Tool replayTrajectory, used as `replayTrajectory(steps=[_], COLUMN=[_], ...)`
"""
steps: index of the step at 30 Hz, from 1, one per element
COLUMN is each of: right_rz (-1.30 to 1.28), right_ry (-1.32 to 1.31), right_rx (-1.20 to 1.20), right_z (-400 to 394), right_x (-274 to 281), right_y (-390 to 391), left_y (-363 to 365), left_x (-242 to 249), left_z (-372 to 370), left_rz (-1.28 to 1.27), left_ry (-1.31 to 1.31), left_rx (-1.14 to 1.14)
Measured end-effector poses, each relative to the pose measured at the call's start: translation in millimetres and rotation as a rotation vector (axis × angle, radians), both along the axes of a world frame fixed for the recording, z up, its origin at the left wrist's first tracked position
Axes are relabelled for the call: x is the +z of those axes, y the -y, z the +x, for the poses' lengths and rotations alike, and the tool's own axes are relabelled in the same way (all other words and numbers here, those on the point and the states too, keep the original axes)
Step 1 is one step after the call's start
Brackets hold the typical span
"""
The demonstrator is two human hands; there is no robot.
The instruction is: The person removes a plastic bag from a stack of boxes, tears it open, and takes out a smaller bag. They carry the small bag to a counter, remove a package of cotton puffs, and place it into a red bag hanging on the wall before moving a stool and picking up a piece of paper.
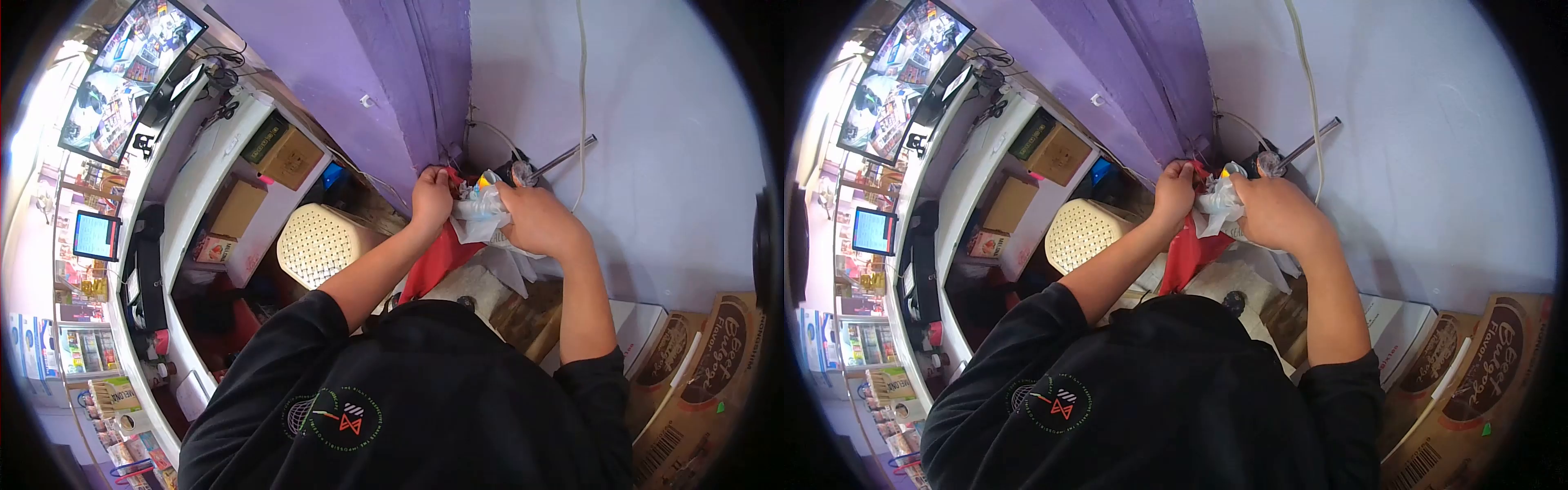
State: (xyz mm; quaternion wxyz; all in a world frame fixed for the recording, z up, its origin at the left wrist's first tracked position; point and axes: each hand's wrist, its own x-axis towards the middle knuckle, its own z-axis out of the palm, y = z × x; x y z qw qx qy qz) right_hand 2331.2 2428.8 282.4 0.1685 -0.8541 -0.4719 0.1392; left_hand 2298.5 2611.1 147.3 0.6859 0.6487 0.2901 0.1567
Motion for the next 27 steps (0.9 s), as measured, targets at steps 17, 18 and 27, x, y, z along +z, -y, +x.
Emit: replayTrajectory(steps=[17,18,27], right_rz=[-0.128,-0.149,-0.168], right_ry=[-0.011,0.0,0.004], right_rx=[0.052,0.072,-0.074], right_z=[-2.7,-3.8,-12.6], right_x=[-15.8,-17.6,-19.4], right_y=[-13.5,-15.9,-34.6], left_y=[-19.1,-19.0,-12.9], left_x=[-31.5,-28.9,-7.5], left_z=[-28.1,-37.7,-121.8], left_rz=[-0.452,-0.555,-0.52], left_ry=[-0.323,-0.348,-0.166], left_rx=[-0.045,-0.01,0.036])
